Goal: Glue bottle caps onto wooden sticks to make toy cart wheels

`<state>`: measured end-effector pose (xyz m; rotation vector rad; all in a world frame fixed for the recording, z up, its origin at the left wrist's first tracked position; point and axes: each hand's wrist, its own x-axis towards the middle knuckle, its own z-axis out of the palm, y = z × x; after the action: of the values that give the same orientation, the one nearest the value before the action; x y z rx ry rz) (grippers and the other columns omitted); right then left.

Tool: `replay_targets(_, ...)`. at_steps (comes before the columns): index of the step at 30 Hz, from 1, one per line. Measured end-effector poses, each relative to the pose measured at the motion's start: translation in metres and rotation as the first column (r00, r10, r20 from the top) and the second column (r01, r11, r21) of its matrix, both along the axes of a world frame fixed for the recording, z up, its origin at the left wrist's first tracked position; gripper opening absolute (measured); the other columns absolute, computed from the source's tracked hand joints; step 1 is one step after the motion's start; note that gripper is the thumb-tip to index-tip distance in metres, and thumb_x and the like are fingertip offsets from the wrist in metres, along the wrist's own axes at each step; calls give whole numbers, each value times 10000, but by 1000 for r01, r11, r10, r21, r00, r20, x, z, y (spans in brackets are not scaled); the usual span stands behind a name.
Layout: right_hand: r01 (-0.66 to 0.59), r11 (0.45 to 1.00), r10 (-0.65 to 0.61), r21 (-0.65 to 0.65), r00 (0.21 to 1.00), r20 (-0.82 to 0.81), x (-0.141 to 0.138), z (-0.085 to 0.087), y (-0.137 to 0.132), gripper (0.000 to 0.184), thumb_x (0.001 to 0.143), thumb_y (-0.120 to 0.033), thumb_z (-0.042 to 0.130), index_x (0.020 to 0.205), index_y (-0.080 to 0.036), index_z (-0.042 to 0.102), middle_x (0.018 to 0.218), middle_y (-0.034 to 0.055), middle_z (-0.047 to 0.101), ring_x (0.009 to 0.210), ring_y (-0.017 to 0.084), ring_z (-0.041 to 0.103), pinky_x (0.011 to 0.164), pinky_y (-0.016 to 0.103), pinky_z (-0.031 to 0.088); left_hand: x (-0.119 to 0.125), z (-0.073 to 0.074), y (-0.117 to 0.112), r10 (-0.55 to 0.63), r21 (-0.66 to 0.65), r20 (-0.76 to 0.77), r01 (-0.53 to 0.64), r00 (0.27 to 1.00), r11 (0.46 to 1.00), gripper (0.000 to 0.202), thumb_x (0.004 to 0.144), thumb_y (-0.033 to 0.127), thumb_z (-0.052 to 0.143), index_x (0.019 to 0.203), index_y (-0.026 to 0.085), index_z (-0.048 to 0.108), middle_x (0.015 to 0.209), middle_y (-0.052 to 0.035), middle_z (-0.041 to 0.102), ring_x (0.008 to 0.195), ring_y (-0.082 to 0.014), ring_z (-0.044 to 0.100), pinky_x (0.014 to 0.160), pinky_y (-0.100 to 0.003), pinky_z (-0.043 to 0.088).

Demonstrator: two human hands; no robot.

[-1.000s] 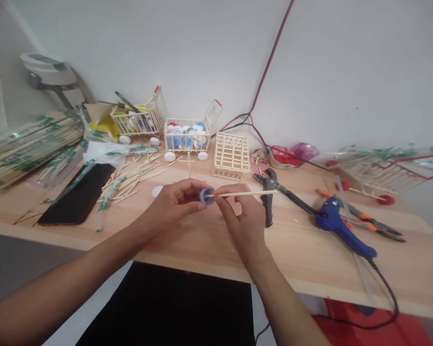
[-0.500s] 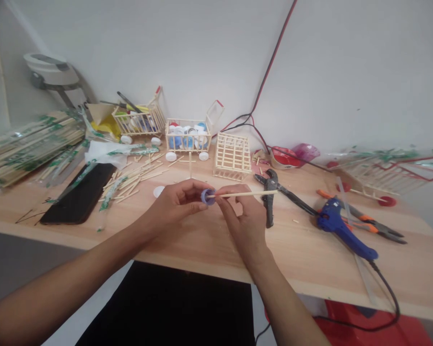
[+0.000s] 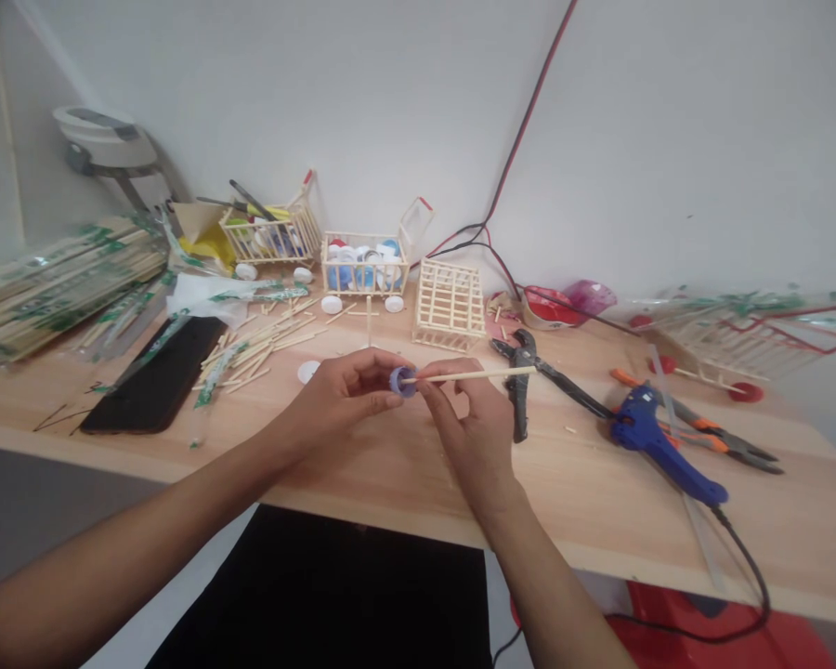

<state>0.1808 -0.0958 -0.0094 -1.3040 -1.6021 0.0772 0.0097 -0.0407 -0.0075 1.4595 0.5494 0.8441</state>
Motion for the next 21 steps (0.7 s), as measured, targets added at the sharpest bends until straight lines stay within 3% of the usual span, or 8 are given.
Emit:
replay_targets(11,0,1000,0,-4,1000,5,0,0,0,44,871,-222,635,885,-261,652,855,-34,672,734,119,559,671,265,421,-1,5,-1,40,45,-80,-36,996,998,291,794,205,680,1074,145,633,1006,-72,693,912,-160,641,810,-288,483)
replay_targets(21,18,1000,-18,-8,1000,2,1,-2,0,33,869,-266,635,881,-252,663,863,-6,672,731,137,569,670,290,438,-1,1,1,57,60,-97,-52,994,997,315,789,242,687,1088,163,628,1060,-75,688,945,-177,645,852,-321,482)
